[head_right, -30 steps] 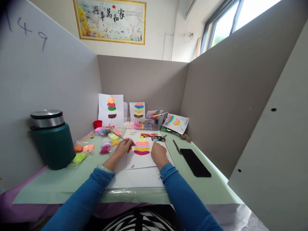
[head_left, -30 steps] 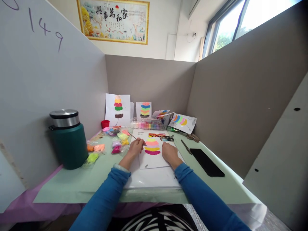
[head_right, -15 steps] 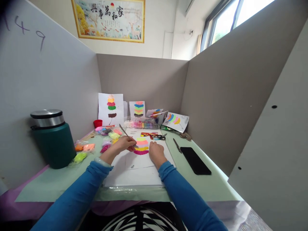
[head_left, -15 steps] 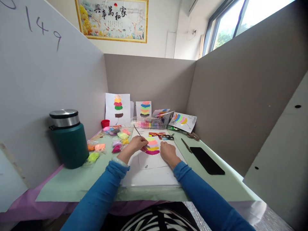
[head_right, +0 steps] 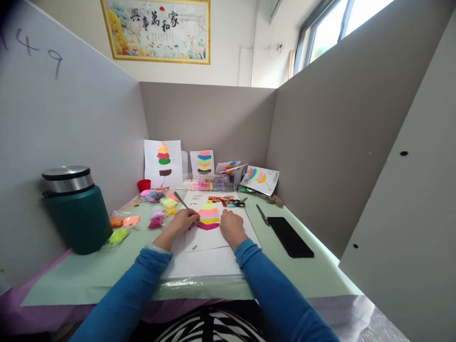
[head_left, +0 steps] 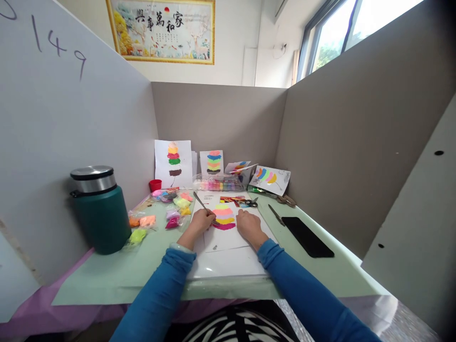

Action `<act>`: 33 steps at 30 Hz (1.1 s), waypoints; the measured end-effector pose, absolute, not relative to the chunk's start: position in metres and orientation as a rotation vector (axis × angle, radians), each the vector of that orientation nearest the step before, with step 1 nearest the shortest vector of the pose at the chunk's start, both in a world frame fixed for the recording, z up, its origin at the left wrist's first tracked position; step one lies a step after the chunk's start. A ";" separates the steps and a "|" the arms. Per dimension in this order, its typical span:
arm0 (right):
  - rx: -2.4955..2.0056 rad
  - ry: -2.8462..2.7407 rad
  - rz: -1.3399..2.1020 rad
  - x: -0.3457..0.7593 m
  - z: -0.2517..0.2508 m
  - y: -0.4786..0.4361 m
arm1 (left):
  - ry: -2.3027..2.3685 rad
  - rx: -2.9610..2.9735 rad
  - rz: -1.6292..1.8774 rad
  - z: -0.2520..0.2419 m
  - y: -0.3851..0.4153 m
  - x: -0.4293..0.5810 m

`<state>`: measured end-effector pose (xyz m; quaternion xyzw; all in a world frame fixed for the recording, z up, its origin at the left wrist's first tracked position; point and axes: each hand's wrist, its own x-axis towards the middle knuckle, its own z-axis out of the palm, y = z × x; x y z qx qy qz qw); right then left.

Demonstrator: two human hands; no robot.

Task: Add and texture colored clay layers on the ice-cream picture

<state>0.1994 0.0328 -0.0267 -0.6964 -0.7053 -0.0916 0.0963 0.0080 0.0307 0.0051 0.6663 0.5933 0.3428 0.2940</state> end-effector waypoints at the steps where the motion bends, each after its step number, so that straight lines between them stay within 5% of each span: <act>1: -2.058 -2.077 -0.271 0.199 -0.028 0.033 | 1.584 1.752 0.916 0.006 0.031 0.006; 13: -2.071 -2.056 -0.258 0.198 -0.029 0.033 | 1.392 1.608 0.984 0.010 0.030 0.007; 33: -2.043 -2.039 -0.271 0.200 -0.032 0.033 | 1.719 1.577 0.960 0.006 0.037 -0.017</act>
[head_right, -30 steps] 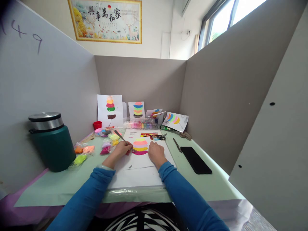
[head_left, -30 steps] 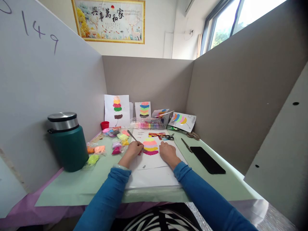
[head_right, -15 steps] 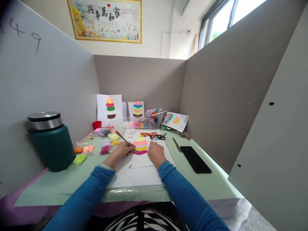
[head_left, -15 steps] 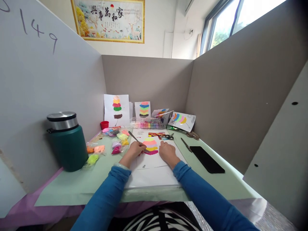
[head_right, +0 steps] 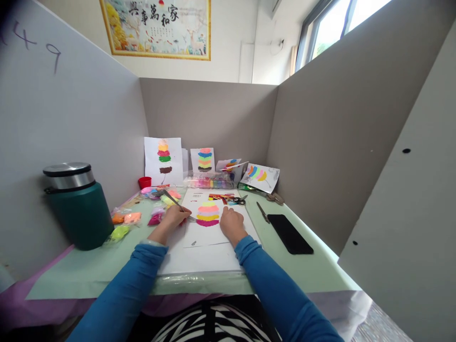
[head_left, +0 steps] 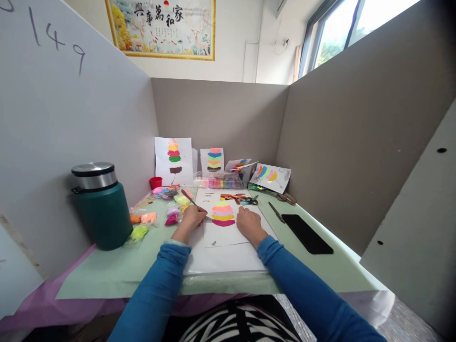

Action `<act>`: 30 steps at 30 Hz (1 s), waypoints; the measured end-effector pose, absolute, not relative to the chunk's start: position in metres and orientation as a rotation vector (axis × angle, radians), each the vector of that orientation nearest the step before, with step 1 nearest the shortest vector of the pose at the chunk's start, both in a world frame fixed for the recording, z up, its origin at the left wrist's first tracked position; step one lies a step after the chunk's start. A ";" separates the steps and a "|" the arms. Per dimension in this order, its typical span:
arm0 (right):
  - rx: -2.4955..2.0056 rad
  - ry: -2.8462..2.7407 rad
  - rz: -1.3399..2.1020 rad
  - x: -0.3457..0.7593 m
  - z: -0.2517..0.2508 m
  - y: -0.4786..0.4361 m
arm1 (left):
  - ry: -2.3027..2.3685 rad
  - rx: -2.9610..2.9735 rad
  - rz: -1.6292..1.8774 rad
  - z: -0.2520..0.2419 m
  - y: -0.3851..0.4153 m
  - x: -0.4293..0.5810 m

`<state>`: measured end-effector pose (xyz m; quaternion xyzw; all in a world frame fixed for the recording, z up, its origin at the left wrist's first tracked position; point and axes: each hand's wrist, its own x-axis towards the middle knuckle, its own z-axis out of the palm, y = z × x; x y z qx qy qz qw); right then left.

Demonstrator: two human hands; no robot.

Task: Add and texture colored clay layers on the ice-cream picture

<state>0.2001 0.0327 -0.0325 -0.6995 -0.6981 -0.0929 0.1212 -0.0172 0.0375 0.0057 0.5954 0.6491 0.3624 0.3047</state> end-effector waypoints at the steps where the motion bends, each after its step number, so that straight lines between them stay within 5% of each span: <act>1: -2.048 -2.041 -0.265 0.200 -0.032 0.032 | 1.691 1.576 0.973 0.006 0.038 -0.017; 7: -2.069 -2.037 -0.244 0.199 -0.030 0.031 | 1.433 1.624 0.979 0.001 0.034 -0.001; 23: -2.056 -2.034 -0.241 0.199 -0.028 0.030 | 1.831 1.618 0.917 0.007 0.039 -0.017; 30: -2.048 -2.021 -0.197 0.199 -0.027 0.030 | 1.480 1.559 1.035 0.003 0.036 -0.005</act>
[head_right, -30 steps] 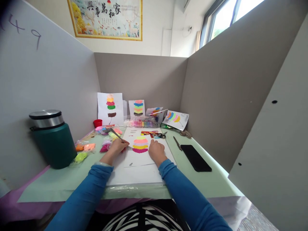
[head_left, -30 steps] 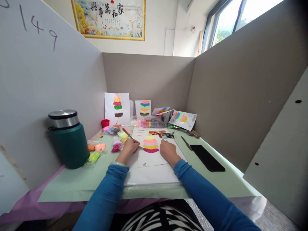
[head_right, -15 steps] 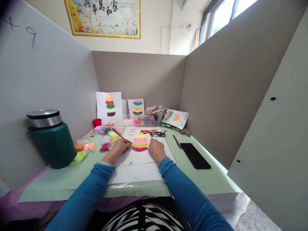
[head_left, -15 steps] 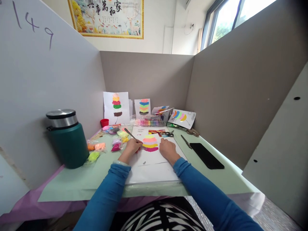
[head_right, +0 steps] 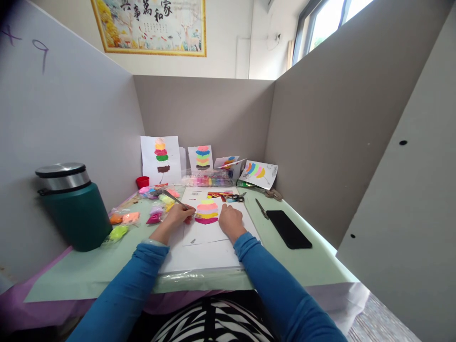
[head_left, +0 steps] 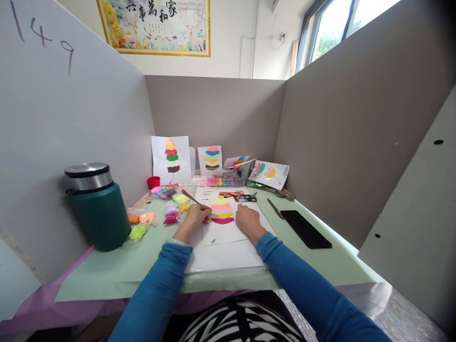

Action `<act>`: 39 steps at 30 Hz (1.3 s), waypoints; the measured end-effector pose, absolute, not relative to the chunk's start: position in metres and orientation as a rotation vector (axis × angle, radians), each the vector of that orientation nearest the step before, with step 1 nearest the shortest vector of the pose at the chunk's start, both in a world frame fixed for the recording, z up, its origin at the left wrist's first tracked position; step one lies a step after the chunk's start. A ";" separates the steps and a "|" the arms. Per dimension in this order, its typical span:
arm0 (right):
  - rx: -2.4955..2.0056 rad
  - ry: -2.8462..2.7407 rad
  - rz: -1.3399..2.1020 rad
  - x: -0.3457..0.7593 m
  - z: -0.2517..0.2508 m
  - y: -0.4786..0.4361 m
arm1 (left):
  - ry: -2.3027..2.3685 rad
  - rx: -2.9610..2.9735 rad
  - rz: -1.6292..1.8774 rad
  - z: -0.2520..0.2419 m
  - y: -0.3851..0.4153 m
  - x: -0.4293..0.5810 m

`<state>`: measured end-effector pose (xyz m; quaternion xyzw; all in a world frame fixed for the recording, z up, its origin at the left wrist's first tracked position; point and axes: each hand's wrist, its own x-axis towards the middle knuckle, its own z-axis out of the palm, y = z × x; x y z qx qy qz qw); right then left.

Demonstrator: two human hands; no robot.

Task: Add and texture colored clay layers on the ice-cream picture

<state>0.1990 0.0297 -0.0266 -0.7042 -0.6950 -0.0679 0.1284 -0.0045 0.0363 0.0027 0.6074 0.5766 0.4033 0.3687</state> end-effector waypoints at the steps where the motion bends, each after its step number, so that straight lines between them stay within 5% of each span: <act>1: -2.048 -2.023 -0.197 0.199 -0.026 0.030 | 1.439 1.555 1.026 0.002 0.035 -0.002; 39: -2.041 -2.033 -0.236 0.201 -0.032 0.033 | 1.694 1.553 0.885 0.008 0.033 -0.008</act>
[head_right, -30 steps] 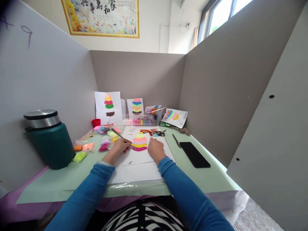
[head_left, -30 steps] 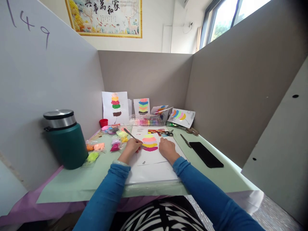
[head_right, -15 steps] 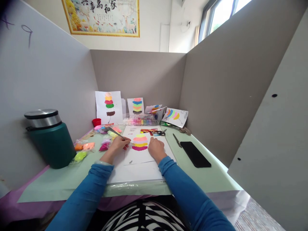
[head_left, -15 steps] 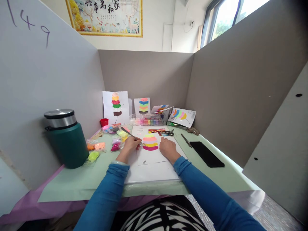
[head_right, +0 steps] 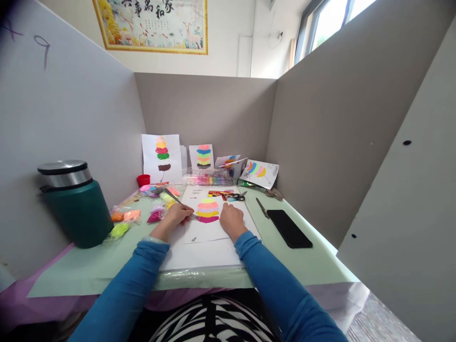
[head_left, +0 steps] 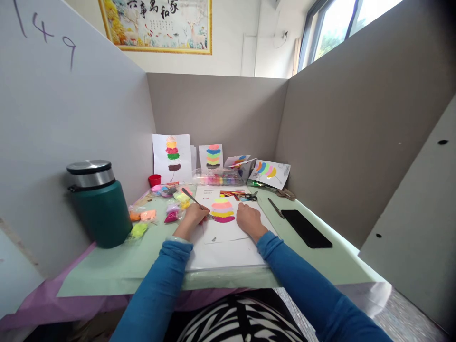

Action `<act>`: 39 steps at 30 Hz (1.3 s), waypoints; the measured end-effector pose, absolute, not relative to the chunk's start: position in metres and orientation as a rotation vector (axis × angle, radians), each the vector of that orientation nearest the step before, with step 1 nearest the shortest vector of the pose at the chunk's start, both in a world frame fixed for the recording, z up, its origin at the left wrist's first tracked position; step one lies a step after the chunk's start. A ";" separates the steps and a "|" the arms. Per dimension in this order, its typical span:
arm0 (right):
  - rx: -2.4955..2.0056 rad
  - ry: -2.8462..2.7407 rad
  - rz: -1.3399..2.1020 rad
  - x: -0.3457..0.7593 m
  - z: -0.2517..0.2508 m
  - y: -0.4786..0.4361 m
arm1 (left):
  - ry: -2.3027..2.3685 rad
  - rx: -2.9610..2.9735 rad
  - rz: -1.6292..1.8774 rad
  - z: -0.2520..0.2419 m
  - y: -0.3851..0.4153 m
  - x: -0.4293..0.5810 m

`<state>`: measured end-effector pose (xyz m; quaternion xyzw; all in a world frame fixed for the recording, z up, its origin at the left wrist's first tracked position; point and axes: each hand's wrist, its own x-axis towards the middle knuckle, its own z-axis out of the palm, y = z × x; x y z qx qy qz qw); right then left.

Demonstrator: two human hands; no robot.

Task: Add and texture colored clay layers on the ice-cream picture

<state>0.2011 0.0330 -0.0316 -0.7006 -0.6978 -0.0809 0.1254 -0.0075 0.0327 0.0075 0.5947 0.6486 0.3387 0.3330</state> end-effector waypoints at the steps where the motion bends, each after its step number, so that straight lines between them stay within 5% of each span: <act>1: -2.038 -2.030 -0.237 0.201 -0.031 0.033 | 1.719 1.541 0.877 0.008 0.033 -0.008; 15: -2.053 -2.041 -0.222 0.200 -0.028 0.031 | 1.480 1.573 0.949 0.005 0.032 -0.004; 29: -2.035 -2.020 -0.228 0.201 -0.031 0.031 | 1.811 1.556 0.885 0.016 0.031 -0.013; 39: -2.087 -2.041 -0.153 0.199 -0.023 0.029 | 1.348 1.645 0.965 0.009 0.023 0.005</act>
